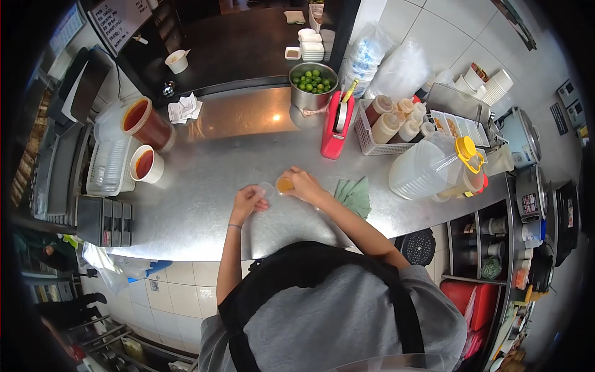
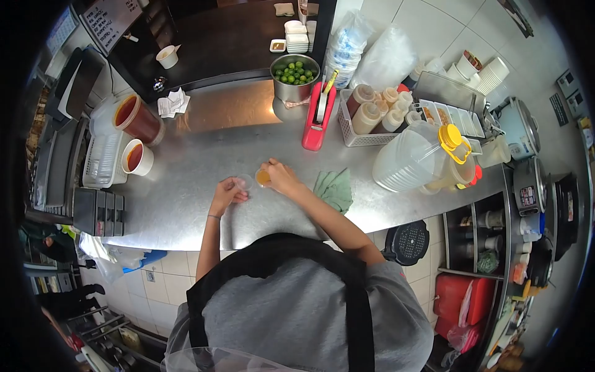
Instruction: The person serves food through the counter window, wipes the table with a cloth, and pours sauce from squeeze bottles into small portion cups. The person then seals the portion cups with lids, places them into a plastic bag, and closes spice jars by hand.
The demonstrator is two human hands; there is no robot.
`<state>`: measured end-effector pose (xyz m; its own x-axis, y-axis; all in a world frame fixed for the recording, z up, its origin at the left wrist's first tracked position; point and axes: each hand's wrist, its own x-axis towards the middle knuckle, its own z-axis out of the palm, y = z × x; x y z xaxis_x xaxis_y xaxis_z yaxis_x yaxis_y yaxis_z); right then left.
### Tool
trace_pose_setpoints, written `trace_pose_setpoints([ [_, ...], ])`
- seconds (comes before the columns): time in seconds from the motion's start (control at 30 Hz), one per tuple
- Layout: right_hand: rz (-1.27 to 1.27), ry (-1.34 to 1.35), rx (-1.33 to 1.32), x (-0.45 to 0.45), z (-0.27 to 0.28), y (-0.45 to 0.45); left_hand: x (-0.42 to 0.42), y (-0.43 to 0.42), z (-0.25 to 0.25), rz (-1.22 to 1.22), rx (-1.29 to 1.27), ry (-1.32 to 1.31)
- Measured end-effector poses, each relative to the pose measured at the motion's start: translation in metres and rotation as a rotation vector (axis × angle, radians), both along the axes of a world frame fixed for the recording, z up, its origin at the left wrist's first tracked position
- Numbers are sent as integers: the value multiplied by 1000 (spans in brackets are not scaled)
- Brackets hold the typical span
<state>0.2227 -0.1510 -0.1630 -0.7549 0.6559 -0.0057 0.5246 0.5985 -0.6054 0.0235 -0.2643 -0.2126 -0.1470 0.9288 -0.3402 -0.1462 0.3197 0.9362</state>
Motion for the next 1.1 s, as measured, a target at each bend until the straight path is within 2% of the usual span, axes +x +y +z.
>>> trace_pose_setpoints([
  [0.1, 4, 83, -30, 1, -7, 0, 20, 15, 25, 21, -85, -115],
  [0.23, 48, 208, -30, 1, -20, 7, 31, 28, 28, -50, -120, -127],
  [0.27, 53, 206, -32, 2, -24, 10, 33, 30, 27, -37, -114, -93],
  [0.33, 49, 201, -353, 7, -24, 16, 35, 33, 22, -20, -110, -63],
  [0.67, 90, 157, -377, 4, -35, 30, 49, 37, 3, 102, -1, 187],
  [0.73, 11, 202, -659, 0, -28, 28, 52, 35, 7, 116, 1, 221],
  [0.9, -70, 156, -584, -9, -20, 22, 58, 33, 11, 131, 22, 291],
  [0.97, -64, 140, -552, -10, -18, 23, 59, 36, 15, 134, -18, 267],
  [1.03, -135, 74, -755, -12, -11, 22, 60, 34, 17, 138, -64, 240],
  [1.1, -105, 78, -806, -13, -34, 16, 60, 33, 19, 137, -94, 158],
])
